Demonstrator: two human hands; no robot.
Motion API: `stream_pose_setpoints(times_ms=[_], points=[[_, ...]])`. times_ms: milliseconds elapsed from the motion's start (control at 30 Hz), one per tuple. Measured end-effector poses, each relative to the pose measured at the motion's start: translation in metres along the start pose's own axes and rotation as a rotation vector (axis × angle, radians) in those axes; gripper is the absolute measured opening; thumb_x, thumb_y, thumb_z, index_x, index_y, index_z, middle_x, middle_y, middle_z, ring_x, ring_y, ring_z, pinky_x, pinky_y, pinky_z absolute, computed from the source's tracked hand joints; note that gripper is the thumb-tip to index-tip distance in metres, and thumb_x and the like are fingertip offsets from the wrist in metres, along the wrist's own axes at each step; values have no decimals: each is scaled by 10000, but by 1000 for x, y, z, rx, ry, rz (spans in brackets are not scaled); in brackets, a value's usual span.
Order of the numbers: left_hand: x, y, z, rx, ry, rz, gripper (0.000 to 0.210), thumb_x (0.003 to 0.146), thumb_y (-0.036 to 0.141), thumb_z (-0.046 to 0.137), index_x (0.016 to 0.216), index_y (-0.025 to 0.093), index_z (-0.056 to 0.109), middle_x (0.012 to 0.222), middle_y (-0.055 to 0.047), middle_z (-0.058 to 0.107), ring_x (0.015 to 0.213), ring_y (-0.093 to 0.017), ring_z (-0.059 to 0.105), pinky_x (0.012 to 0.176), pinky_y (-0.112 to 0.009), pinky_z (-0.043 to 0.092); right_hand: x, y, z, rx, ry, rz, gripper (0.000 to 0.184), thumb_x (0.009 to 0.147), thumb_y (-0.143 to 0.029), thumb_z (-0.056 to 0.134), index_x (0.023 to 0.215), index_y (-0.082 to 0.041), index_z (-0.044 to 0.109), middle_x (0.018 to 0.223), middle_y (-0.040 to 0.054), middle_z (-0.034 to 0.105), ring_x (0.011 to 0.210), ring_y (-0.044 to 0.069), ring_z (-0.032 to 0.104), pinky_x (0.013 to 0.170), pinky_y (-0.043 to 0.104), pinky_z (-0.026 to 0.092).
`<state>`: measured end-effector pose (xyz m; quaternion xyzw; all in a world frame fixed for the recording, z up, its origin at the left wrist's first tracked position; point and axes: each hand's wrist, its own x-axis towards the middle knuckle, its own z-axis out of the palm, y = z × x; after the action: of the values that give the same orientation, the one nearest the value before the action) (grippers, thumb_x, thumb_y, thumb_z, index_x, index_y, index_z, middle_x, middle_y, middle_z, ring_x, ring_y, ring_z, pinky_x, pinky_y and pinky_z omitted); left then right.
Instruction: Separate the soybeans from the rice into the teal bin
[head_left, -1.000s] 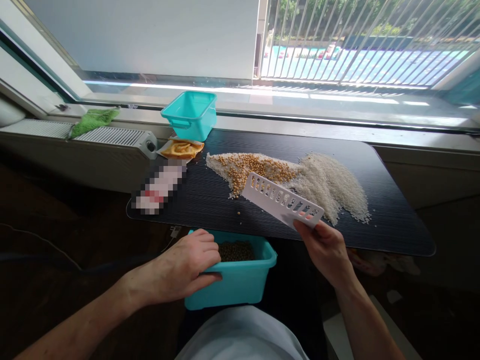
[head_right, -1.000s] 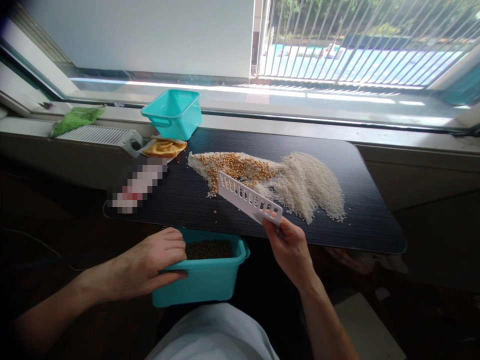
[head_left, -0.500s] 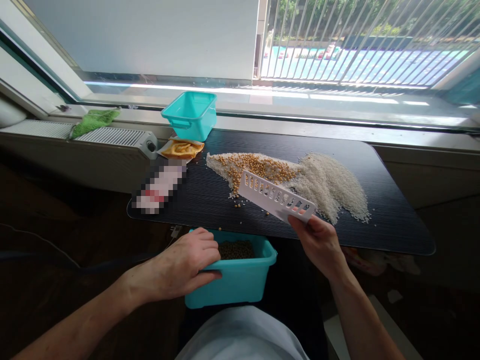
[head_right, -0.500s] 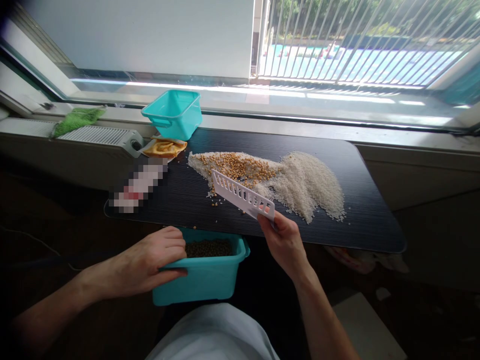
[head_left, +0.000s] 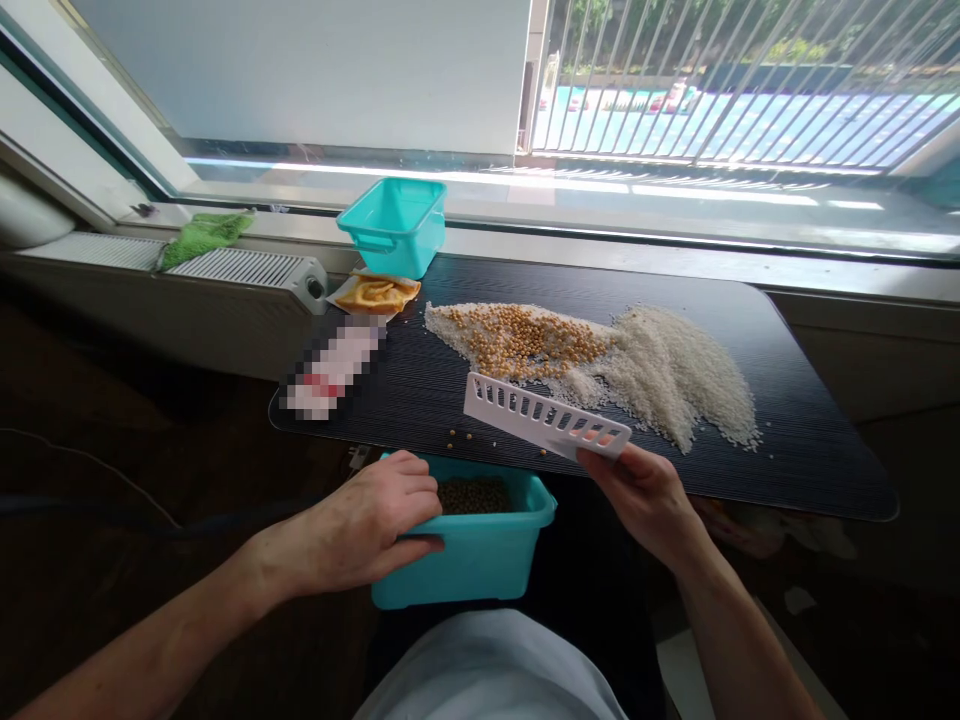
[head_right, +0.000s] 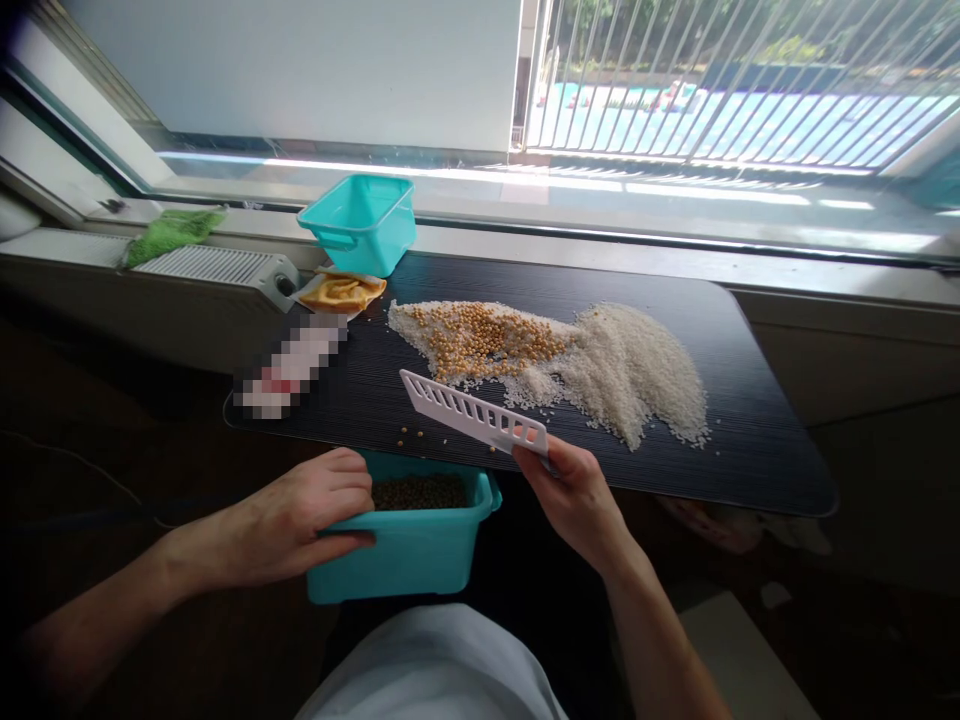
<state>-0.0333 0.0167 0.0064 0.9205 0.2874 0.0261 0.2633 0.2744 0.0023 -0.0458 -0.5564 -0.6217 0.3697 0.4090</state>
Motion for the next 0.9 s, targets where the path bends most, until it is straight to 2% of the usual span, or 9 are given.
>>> stream_pose_setpoints(times_ms=[200, 267, 333, 400, 467, 600, 667, 833, 900], points=[[-5, -2, -2, 23, 9, -6, 126, 902, 235, 611, 791, 177, 605, 804, -25, 634, 837, -190, 537, 804, -310, 415, 8, -4, 19, 86, -186, 20, 316, 899, -414, 565, 1026, -210, 770, 931, 24, 770, 880, 241, 697, 795, 339, 575], [-8, -2, -3, 24, 5, -18, 118, 904, 237, 611, 801, 180, 605, 811, -22, 633, 842, -188, 538, 809, -306, 413, 10, -10, 20, 109, -273, 38, 323, 895, -429, 574, 1035, -213, 770, 919, 20, 776, 871, 237, 706, 796, 336, 583], [-10, -1, -3, 16, -7, -26, 120, 908, 237, 606, 801, 184, 601, 813, -17, 632, 853, -188, 538, 824, -306, 408, 11, -17, 15, 119, -289, 36, 314, 880, -447, 600, 1000, -220, 781, 912, 19, 782, 859, 235, 717, 786, 331, 592], [-9, 0, -2, 14, -12, -21, 126, 914, 238, 597, 800, 185, 598, 812, -16, 630, 860, -191, 532, 842, -314, 401, 8, -20, 2, 131, -191, 24, 319, 843, -480, 645, 961, -223, 791, 927, 29, 789, 862, 247, 730, 792, 344, 599], [-5, 3, 1, 17, 0, 0, 142, 919, 245, 588, 792, 183, 594, 799, -19, 623, 845, -190, 524, 831, -319, 399, 3, -18, -16, 126, -24, 32, 352, 778, -531, 704, 933, -230, 799, 934, 41, 793, 877, 269, 738, 812, 372, 604], [9, 9, 8, -11, 37, 68, 171, 921, 236, 573, 760, 179, 577, 775, -25, 610, 809, -180, 515, 766, -309, 400, -18, 1, -51, 31, 187, 116, 403, 661, -610, 770, 844, -253, 810, 859, 43, 797, 801, 280, 751, 765, 391, 627], [17, 12, 10, -14, 40, 90, 171, 910, 223, 581, 745, 180, 567, 768, -26, 605, 811, -181, 516, 761, -308, 399, -30, 9, -60, 8, 209, 152, 417, 653, -616, 773, 858, -255, 811, 871, 45, 798, 796, 282, 752, 764, 401, 630], [29, 18, 11, 19, -6, 129, 160, 897, 214, 596, 747, 173, 562, 764, -23, 605, 805, -181, 512, 769, -313, 391, -46, 10, -58, 37, 86, 161, 385, 704, -587, 748, 865, -244, 814, 865, 55, 799, 819, 283, 750, 775, 397, 627], [29, 19, 11, 14, -20, 122, 157, 892, 210, 603, 746, 172, 557, 766, -19, 601, 802, -177, 511, 771, -312, 389, -44, 9, -54, 33, 142, 139, 355, 714, -560, 749, 873, -249, 813, 873, 48, 799, 832, 282, 748, 783, 396, 622]])
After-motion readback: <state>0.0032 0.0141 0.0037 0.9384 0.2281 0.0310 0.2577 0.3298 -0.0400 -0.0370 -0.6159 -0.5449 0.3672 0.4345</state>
